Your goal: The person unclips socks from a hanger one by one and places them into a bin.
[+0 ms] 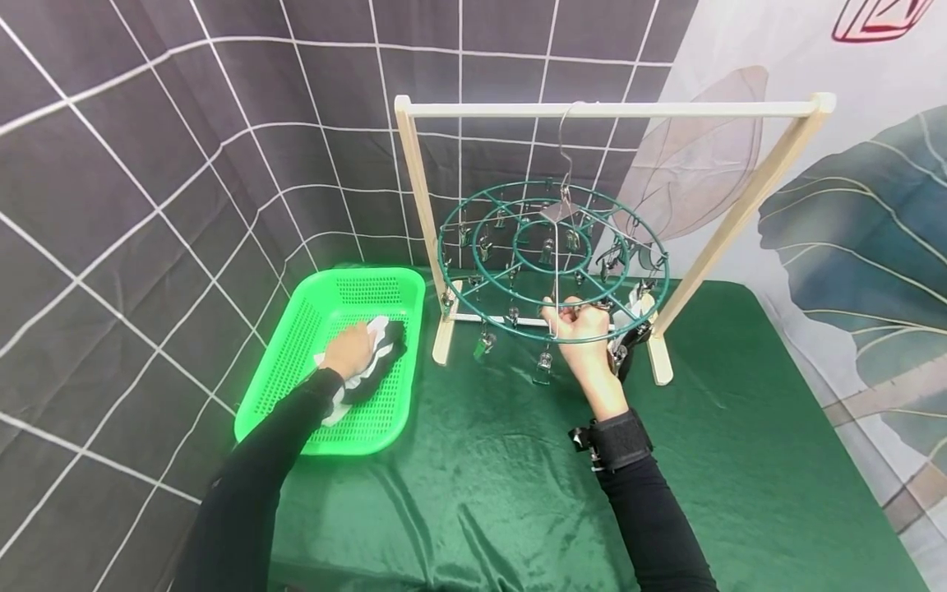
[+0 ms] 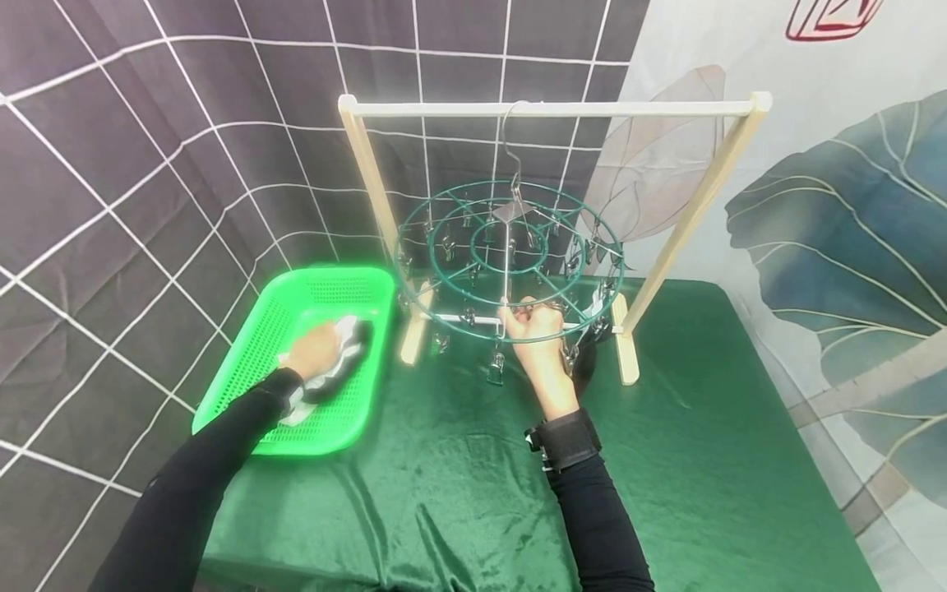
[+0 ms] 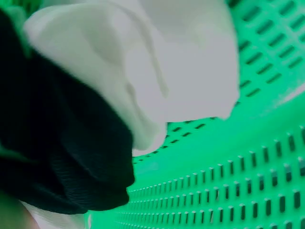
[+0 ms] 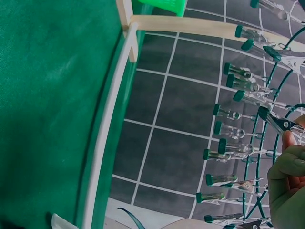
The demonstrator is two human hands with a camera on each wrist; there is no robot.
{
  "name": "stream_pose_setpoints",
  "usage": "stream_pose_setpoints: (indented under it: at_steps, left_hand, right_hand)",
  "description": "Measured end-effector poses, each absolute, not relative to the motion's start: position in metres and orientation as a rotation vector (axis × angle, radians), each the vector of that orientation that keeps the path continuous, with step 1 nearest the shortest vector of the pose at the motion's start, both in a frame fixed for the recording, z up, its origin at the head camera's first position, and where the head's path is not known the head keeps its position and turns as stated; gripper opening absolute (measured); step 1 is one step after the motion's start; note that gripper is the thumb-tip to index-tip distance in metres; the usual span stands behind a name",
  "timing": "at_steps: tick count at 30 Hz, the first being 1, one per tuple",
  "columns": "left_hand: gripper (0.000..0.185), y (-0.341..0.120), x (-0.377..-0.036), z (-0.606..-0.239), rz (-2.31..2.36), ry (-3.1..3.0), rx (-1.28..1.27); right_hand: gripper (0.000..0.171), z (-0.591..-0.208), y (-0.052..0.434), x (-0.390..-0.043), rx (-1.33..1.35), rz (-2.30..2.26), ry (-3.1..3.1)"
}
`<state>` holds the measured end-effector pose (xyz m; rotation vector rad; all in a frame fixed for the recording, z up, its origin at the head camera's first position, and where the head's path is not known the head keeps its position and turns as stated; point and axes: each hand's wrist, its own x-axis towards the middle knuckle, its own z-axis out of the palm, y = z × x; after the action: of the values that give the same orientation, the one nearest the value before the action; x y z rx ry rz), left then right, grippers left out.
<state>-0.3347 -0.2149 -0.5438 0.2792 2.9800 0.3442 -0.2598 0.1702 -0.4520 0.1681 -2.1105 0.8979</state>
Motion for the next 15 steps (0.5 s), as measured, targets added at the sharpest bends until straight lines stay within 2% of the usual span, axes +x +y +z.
stream_pose_setpoints:
  at_steps: [15]
  left_hand:
    - [0.054, -0.217, -0.335, -0.555, 0.367, 2.977, 0.245]
  right_hand:
    - [0.041, -0.45, 0.171, -0.258, 0.167, 0.915, -2.133]
